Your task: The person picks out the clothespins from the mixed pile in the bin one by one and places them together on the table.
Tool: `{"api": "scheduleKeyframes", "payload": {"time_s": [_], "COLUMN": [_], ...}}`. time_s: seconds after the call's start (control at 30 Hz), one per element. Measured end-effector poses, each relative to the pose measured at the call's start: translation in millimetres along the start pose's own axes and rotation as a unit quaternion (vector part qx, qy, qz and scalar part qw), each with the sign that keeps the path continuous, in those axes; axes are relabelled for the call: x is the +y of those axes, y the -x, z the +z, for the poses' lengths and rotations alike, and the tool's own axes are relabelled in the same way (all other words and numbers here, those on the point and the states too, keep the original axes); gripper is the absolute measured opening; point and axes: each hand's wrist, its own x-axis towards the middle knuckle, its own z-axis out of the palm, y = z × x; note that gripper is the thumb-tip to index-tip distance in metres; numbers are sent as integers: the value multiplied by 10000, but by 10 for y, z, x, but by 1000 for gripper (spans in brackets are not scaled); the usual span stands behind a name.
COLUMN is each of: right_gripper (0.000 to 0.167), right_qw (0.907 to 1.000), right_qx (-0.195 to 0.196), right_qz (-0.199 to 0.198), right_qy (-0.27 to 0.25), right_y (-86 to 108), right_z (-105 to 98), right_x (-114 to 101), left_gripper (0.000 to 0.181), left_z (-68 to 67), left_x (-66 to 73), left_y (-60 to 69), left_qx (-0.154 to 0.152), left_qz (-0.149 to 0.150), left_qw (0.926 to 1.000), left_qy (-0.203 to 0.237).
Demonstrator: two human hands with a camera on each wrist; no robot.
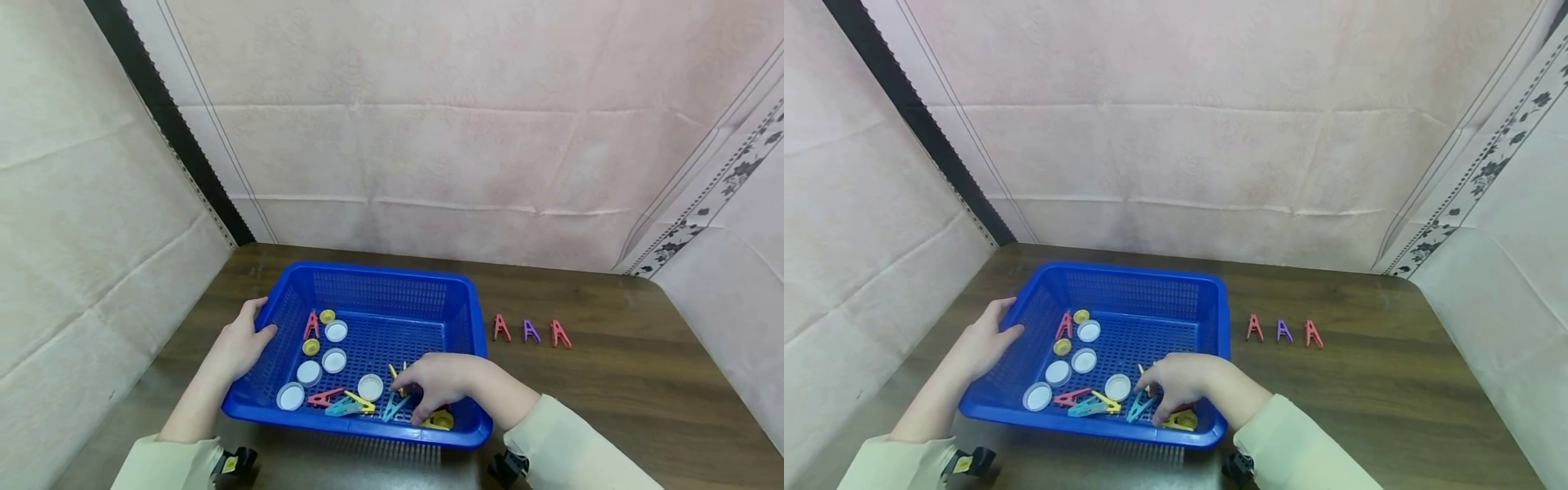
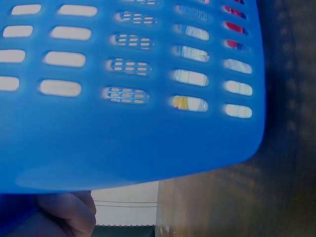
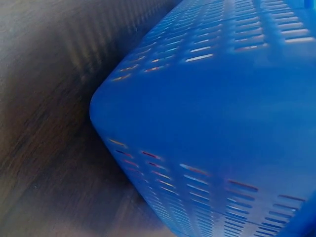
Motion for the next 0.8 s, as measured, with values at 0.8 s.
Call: {"api": "scheduleKeyframes", "payload": {"time_s": [0.8], "right_gripper": [53], "right_qw": [9991], "right_qx": [-197], "right_qz": [348], "right_qy": [128], "right_y": [20], "right_z": [41], "right_x": [-47], "left_gripper": [60], "left_z": [-16], "left_x": [3], "left_y": [7], "left_qx": [40], "left_qz": [23], "left_qw": [10000], "left_qy": [35]}}
